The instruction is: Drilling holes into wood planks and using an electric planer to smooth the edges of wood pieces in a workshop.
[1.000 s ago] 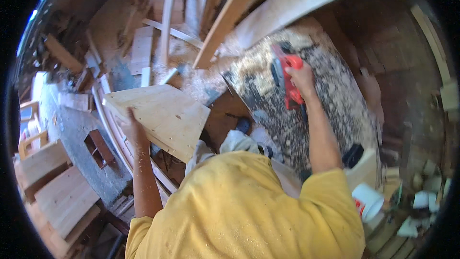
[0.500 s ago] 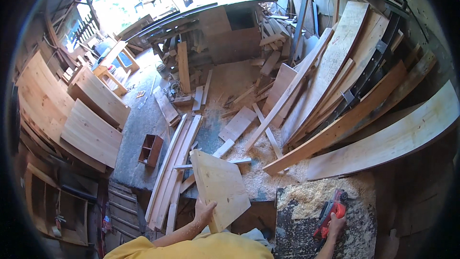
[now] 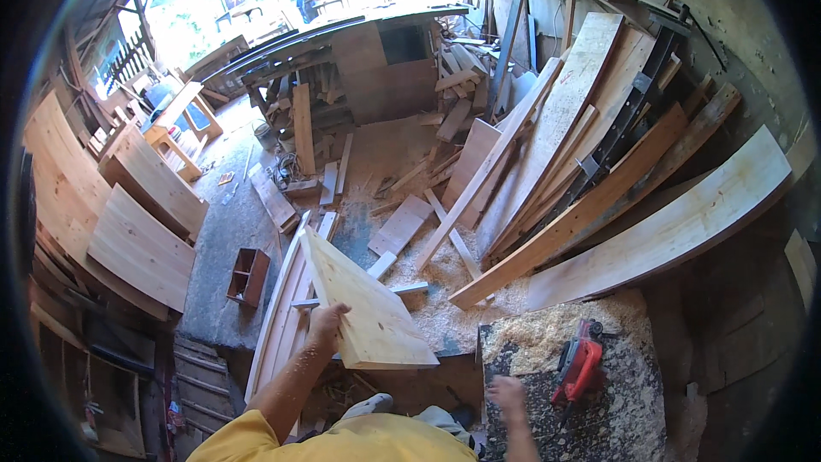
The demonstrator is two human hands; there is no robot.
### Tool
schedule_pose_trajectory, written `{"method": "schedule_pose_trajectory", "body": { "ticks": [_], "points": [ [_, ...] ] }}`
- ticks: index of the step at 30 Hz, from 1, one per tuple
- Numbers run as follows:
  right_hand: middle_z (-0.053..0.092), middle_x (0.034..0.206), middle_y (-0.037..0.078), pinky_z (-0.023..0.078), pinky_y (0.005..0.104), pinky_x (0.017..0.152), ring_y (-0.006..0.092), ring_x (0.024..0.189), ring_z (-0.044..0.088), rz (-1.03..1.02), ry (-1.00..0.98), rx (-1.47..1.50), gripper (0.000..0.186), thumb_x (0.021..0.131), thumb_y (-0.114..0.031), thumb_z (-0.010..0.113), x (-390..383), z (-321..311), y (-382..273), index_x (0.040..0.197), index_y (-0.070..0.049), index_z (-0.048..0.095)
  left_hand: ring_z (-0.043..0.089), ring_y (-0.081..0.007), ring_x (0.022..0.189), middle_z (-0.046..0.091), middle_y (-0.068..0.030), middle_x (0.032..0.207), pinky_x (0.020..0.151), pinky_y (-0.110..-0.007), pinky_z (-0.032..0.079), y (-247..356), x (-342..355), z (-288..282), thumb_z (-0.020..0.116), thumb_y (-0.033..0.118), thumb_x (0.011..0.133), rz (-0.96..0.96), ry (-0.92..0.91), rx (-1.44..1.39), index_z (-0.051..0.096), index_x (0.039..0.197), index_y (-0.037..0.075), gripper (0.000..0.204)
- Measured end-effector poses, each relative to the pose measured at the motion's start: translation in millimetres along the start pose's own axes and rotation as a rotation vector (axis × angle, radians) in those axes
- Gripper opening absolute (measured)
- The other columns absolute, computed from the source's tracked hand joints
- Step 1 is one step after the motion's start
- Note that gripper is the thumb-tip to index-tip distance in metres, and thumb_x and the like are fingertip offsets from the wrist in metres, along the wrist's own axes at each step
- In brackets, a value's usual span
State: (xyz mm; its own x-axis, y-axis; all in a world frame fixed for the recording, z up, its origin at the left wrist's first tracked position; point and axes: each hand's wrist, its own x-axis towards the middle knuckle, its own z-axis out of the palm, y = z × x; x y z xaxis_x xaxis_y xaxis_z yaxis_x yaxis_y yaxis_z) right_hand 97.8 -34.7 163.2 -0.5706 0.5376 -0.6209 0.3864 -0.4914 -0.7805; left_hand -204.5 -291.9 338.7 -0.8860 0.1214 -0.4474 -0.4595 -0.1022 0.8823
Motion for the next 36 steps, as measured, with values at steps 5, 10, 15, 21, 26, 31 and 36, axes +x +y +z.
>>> {"method": "schedule_pose_trajectory", "body": {
  "ticks": [5, 10, 15, 21, 26, 31, 36],
  "points": [
    [0.048, 0.126, 0.028, 0.045, 0.0537, 0.095, 0.0395, 0.118, 0.048, 0.549, -0.437, 0.850, 0.074, 0.089, -0.053, 0.052, -13, 180, 30, 0.128, 0.009, 0.037, 0.063, -0.0314, 0.083, 0.060, -0.0202, 0.096, 0.077, -0.039, 0.052, 29, -23, -66, 0.062, 0.007, 0.073, 0.033, -0.089, -0.229, 0.049, 0.112, -0.017, 0.048],
    [0.057, 0.124, 0.011, 0.044, 0.0460, 0.098, 0.0290, 0.114, 0.054, 0.231, -0.318, 0.943, 0.052, 0.088, -0.040, 0.056, -2, 281, 36, 0.125, -0.004, 0.050, 0.053, -0.0349, 0.112, 0.053, -0.0230, 0.120, 0.100, -0.043, 0.041, 38, -55, -173, 0.056, 0.015, 0.073, 0.019, -0.241, -0.402, 0.039, 0.127, -0.009, 0.062],
    [0.055, 0.126, 0.015, 0.041, 0.0466, 0.102, 0.0310, 0.115, 0.053, 0.357, -0.589, 0.996, 0.052, 0.079, -0.021, 0.061, -28, 342, 38, 0.126, 0.000, 0.048, 0.054, -0.0341, 0.111, 0.055, -0.0160, 0.120, 0.097, -0.042, 0.045, -6, -73, -306, 0.056, 0.021, 0.074, 0.023, -0.264, -0.552, 0.038, 0.131, -0.003, 0.064],
    [0.060, 0.091, 0.008, 0.050, 0.0373, 0.086, 0.0226, 0.088, 0.061, 0.082, -0.405, 0.592, 0.038, 0.070, -0.006, 0.062, -56, 409, 7, 0.107, 0.002, 0.056, 0.052, -0.0324, 0.116, 0.052, -0.0150, 0.129, 0.099, -0.045, 0.042, -113, -22, -438, 0.053, 0.031, 0.082, -0.244, -0.315, -0.543, 0.036, 0.136, 0.000, 0.065],
    [0.062, 0.075, 0.006, 0.051, 0.0306, 0.061, 0.0186, 0.066, 0.062, -0.346, -0.117, 0.136, 0.026, 0.068, -0.010, 0.069, -46, 422, -11, 0.091, 0.000, 0.063, 0.062, -0.0309, 0.096, 0.064, -0.0160, 0.104, 0.083, -0.041, 0.049, -81, 7, -442, 0.052, 0.051, 0.085, -0.180, -0.325, 1.251, 0.061, 0.109, 0.002, 0.055],
    [0.062, 0.078, 0.004, 0.049, 0.0300, 0.063, 0.0146, 0.070, 0.059, -0.606, -0.180, -0.064, 0.036, 0.072, -0.021, 0.075, -51, 409, -66, 0.095, 0.001, 0.059, 0.058, -0.0336, 0.084, 0.060, -0.0195, 0.089, 0.072, -0.042, 0.047, 4, 30, -287, 0.064, 0.029, 0.082, 0.737, -0.398, 1.046, 0.060, 0.106, 0.000, 0.038],
    [0.062, 0.088, 0.006, 0.048, 0.0277, 0.073, 0.0117, 0.080, 0.057, -0.718, -0.258, -0.079, 0.035, 0.081, -0.026, 0.073, -16, 363, -97, 0.099, 0.000, 0.057, 0.046, -0.0348, 0.119, 0.048, -0.0181, 0.128, 0.099, -0.044, 0.039, 77, 4, -123, 0.074, 0.016, 0.072, 1.065, -0.677, 1.236, 0.047, 0.129, 0.007, 0.063]
  ]
}}
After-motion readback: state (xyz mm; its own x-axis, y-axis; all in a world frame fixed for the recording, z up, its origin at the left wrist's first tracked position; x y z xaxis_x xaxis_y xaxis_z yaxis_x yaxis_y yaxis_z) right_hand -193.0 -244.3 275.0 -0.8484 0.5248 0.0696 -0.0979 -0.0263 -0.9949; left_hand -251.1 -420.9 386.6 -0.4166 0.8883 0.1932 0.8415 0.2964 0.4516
